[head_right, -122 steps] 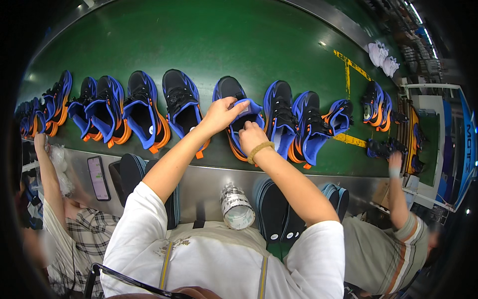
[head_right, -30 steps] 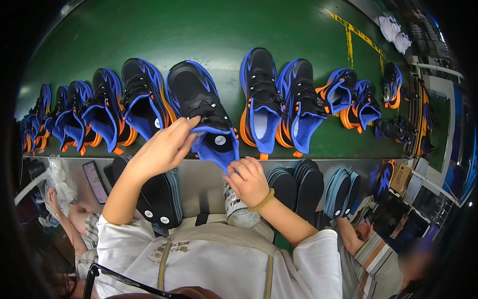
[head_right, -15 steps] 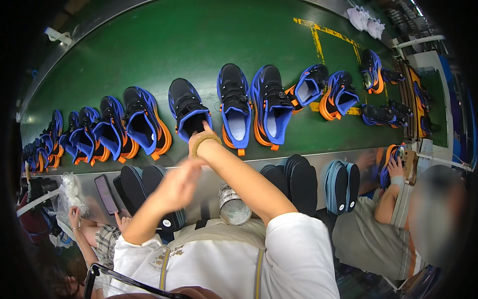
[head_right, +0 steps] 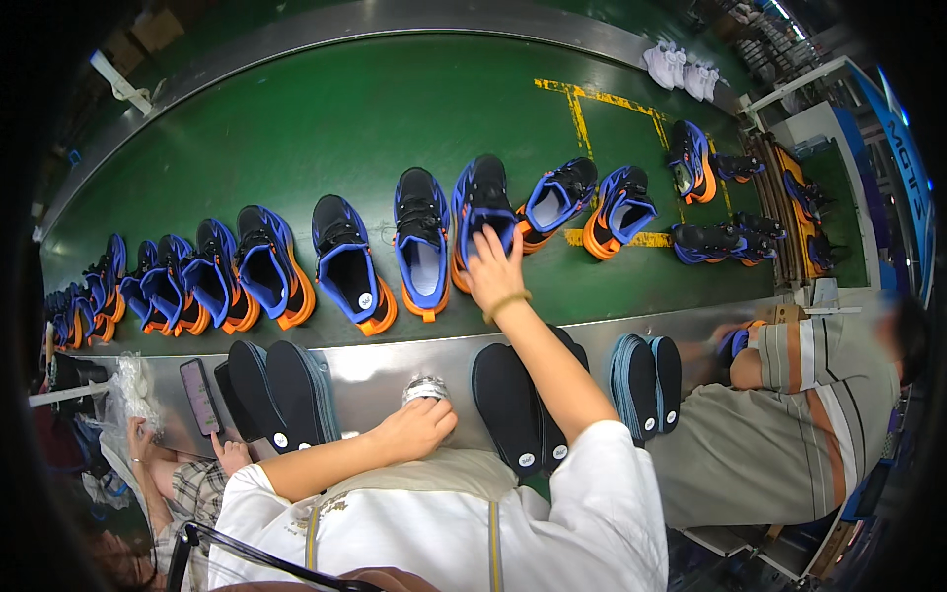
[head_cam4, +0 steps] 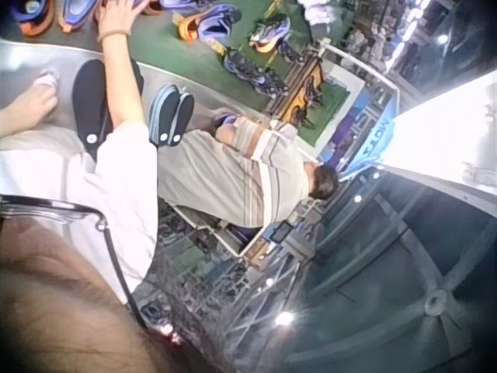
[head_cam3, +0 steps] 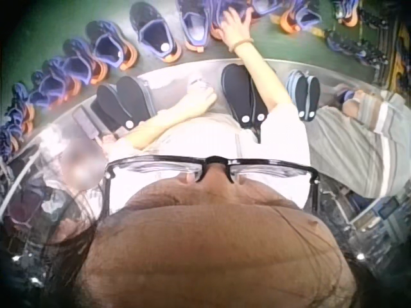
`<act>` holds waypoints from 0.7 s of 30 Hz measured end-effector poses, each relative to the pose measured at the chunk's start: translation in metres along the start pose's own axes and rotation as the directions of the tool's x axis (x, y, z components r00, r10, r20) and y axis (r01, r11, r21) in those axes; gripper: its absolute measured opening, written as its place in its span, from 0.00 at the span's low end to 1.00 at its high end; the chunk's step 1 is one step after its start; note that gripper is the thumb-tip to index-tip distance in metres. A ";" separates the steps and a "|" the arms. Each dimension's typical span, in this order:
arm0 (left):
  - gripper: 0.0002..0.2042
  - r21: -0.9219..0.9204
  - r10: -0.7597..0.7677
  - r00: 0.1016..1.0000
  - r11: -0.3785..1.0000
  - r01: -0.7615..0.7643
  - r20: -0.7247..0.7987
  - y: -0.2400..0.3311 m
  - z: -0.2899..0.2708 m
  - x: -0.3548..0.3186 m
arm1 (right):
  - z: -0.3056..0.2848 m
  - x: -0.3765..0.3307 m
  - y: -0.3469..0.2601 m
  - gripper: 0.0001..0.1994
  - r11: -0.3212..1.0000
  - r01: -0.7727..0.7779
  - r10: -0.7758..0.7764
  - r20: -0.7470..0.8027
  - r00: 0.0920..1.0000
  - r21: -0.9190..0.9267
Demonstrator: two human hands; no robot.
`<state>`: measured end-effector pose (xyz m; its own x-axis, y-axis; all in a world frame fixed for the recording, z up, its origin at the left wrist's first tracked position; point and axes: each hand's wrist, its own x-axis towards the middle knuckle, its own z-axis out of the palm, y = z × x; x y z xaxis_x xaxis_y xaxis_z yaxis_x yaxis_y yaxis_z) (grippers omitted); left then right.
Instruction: The person picks up insoles from a stack on a table and inserts them into shoes moving along a conveyor belt, adjusting the fit by hand inside each shoe.
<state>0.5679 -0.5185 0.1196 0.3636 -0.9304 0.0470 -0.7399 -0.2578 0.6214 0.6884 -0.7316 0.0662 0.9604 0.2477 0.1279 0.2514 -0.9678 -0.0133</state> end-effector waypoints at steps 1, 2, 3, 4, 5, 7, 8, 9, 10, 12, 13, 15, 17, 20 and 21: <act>0.11 0.027 -0.003 1.000 1.000 0.003 0.021 0.002 0.003 0.001 | 0.006 0.018 0.002 0.13 0.995 -0.097 0.098 0.029 0.995 -0.037; 0.11 0.053 -0.005 0.999 0.999 0.003 0.040 0.002 0.007 0.002 | 0.002 0.038 0.002 0.13 0.965 -0.255 0.260 0.097 0.961 -0.055; 0.11 0.078 0.000 0.998 0.997 -0.005 0.058 0.003 0.009 0.005 | -0.006 0.055 0.007 0.14 0.908 -0.410 0.419 0.159 0.894 -0.089; 0.11 0.075 -0.006 1.000 0.997 0.005 0.011 0.005 0.009 0.006 | -0.008 0.065 0.016 0.15 0.862 -0.503 0.503 0.232 0.832 -0.063; 0.12 0.071 -0.010 0.999 0.997 0.012 -0.036 0.005 0.008 0.007 | -0.011 0.072 0.025 0.16 0.804 -0.593 0.576 0.306 0.758 -0.045; 0.13 0.076 -0.018 0.995 0.997 0.025 -0.100 0.006 0.010 0.006 | -0.011 0.074 0.043 0.18 0.778 -0.626 0.545 0.434 0.717 0.058; 0.14 0.090 -0.015 0.993 0.996 0.025 -0.116 0.006 0.010 0.004 | -0.007 0.068 0.053 0.18 0.819 -0.571 0.500 0.411 0.762 0.063; 0.14 0.101 -0.010 0.992 0.995 0.023 -0.126 0.006 0.011 0.003 | -0.002 0.059 0.065 0.19 0.853 -0.518 0.454 0.392 0.800 0.067; 0.15 0.116 -0.006 0.993 0.993 0.020 -0.119 0.006 0.010 -0.001 | -0.010 0.047 0.068 0.19 0.879 -0.473 0.418 0.384 0.823 0.058; 0.15 0.119 0.024 0.987 0.993 -0.005 -0.156 0.004 0.013 -0.004 | -0.016 0.014 0.084 0.18 0.918 -0.395 0.364 0.331 0.871 0.030; 0.15 0.116 0.048 0.983 0.993 -0.027 -0.176 0.002 0.016 -0.003 | -0.018 -0.006 0.097 0.18 0.919 -0.394 0.377 0.302 0.875 -0.007; 0.15 0.130 0.096 0.971 0.989 -0.068 -0.219 0.004 0.016 0.005 | -0.029 -0.044 0.116 0.17 0.917 -0.380 0.397 0.193 0.897 -0.120; 0.15 0.173 0.124 0.965 0.981 -0.084 -0.230 0.003 0.020 0.008 | -0.035 -0.076 0.119 0.17 0.913 -0.398 0.401 0.020 0.916 -0.089; 0.15 0.240 0.171 0.946 0.965 -0.104 -0.277 0.000 0.023 0.002 | -0.062 -0.128 0.083 0.20 0.954 -0.301 0.301 -0.015 0.954 -0.001; 0.15 0.258 0.184 0.937 0.960 -0.107 -0.296 0.000 0.023 0.001 | -0.067 -0.151 0.069 0.22 0.960 -0.279 0.278 0.038 0.960 0.015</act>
<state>0.5553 -0.5258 0.1011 0.3721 -0.8423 0.3901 -0.8955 -0.2152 0.3895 0.5524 -0.8384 0.1124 0.9963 -0.0294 0.0810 -0.0243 -0.9977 -0.0638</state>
